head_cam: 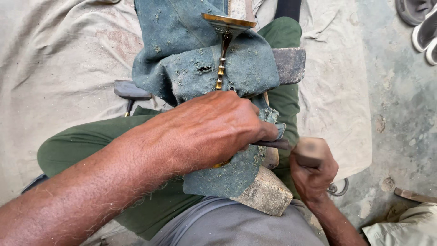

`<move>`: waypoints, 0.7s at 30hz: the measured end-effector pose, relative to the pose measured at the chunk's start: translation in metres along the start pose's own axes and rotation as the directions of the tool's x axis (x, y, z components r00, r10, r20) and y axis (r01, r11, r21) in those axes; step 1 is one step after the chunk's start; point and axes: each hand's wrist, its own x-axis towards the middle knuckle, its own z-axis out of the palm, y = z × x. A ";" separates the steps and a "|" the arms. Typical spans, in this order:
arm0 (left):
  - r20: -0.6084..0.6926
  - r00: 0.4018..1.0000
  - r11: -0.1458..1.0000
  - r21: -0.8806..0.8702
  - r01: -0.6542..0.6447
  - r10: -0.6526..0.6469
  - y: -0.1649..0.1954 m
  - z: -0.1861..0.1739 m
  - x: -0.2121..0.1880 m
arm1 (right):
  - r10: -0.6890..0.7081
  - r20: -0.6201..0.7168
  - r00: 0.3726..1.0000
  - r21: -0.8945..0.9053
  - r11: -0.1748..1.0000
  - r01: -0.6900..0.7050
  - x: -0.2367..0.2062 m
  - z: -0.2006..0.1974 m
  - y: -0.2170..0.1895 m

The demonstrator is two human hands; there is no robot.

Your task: The person sits on the floor with a brass bell-shaped object resting on a cloth-covered sandbag on their lap. They hold a small chisel against the brass surface and strike it with a wooden mallet, working patterned decoration into the metal and repositioning the chisel around the bell as they go.

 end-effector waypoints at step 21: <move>-0.365 0.918 0.964 -0.259 0.063 -0.158 -0.013 0.005 -0.033 | 0.343 0.209 0.916 0.307 0.866 -0.395 0.022 -0.016 0.000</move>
